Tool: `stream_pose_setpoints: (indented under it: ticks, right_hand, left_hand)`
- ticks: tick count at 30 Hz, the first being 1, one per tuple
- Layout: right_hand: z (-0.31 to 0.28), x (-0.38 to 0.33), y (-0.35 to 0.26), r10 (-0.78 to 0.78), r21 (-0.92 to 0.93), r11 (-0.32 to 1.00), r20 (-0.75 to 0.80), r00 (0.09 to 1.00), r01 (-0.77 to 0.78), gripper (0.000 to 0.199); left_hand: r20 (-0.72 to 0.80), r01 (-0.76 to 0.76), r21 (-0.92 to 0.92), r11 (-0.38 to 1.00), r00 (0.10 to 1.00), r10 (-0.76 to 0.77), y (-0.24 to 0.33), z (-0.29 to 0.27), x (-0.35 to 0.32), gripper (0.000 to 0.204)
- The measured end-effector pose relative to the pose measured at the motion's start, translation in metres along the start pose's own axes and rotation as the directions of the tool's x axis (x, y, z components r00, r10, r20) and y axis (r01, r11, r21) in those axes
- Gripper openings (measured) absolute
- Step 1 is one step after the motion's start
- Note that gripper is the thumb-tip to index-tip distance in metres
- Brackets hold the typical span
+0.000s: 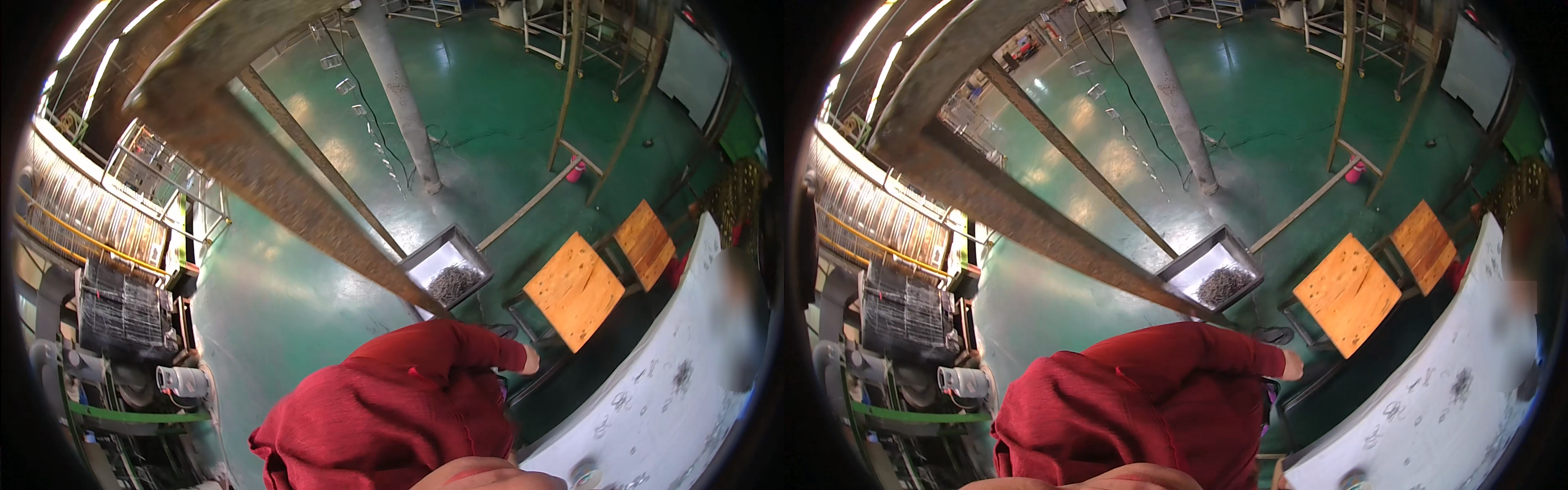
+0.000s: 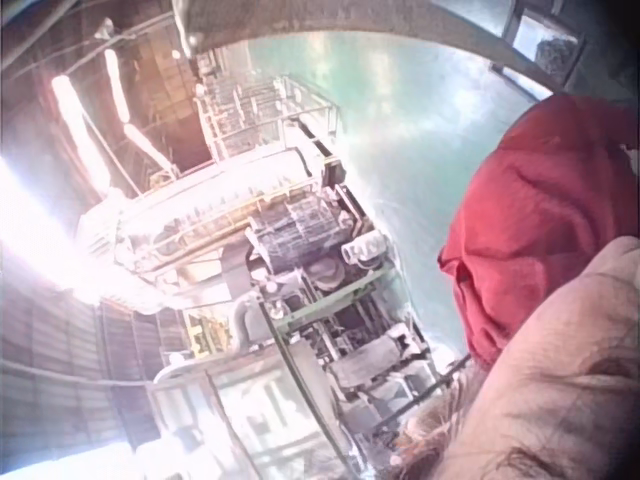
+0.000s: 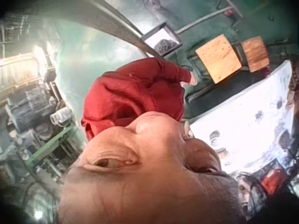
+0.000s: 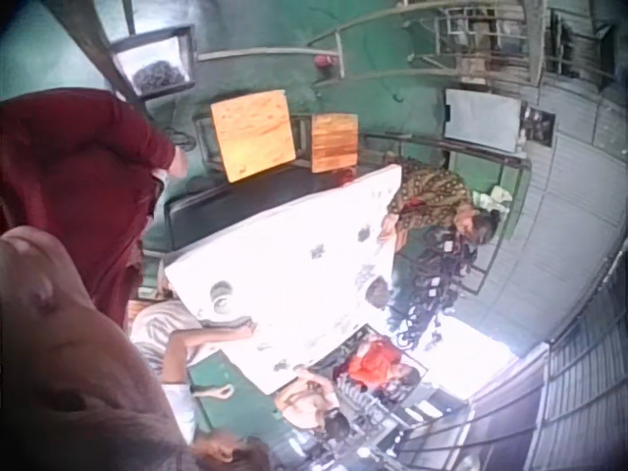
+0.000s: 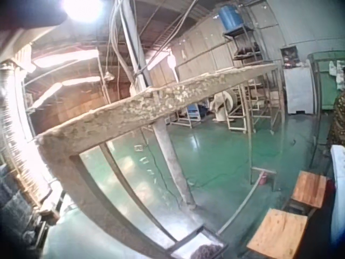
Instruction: The person sits at a table and repeatedly picks up small metal pieces, then joins them together by hand. The person places the assembled pieces into a container on the table.
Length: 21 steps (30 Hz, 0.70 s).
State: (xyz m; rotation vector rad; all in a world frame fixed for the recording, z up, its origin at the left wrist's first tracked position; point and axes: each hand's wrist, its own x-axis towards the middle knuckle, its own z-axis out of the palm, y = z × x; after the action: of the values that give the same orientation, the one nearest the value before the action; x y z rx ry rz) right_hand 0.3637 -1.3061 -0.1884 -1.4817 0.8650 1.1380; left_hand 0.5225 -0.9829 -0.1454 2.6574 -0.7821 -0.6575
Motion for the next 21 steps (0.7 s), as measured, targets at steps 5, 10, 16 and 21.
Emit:
stream_pose_setpoints:
  ticks: [5, 10, 16, 21]
  right_hand:
    - [-0.009, -0.001, -0.008, 0.11, 0.032, 0.993, 0.02, 0.994, -0.111, 0.051]
    - [-0.033, -0.041, 0.091, 0.375, 0.183, 0.888, 0.244, 0.894, -0.422, 0.056]
    - [-0.022, -0.043, 0.145, 0.33, 0.202, 0.871, 0.434, 0.838, -0.448, 0.061]
    - [0.001, -0.104, 0.058, 0.294, 0.306, 0.89, 0.184, 0.938, -0.339, 0.057]
  left_hand:
    - [0.053, -0.122, -0.101, 0.987, 0.99, 0.127, 0.021, -0.041, 0.027, 0.024]
    - [0.133, -0.034, -0.207, 0.978, 0.989, 0.063, 0.009, -0.112, 0.005, 0.022]
    - [0.325, 0.154, -0.042, 0.987, 0.936, -0.133, -0.048, -0.093, 0.039, 0.046]
    - [0.431, 0.283, -0.057, 0.957, 0.872, -0.233, -0.063, -0.076, 0.068, 0.072]
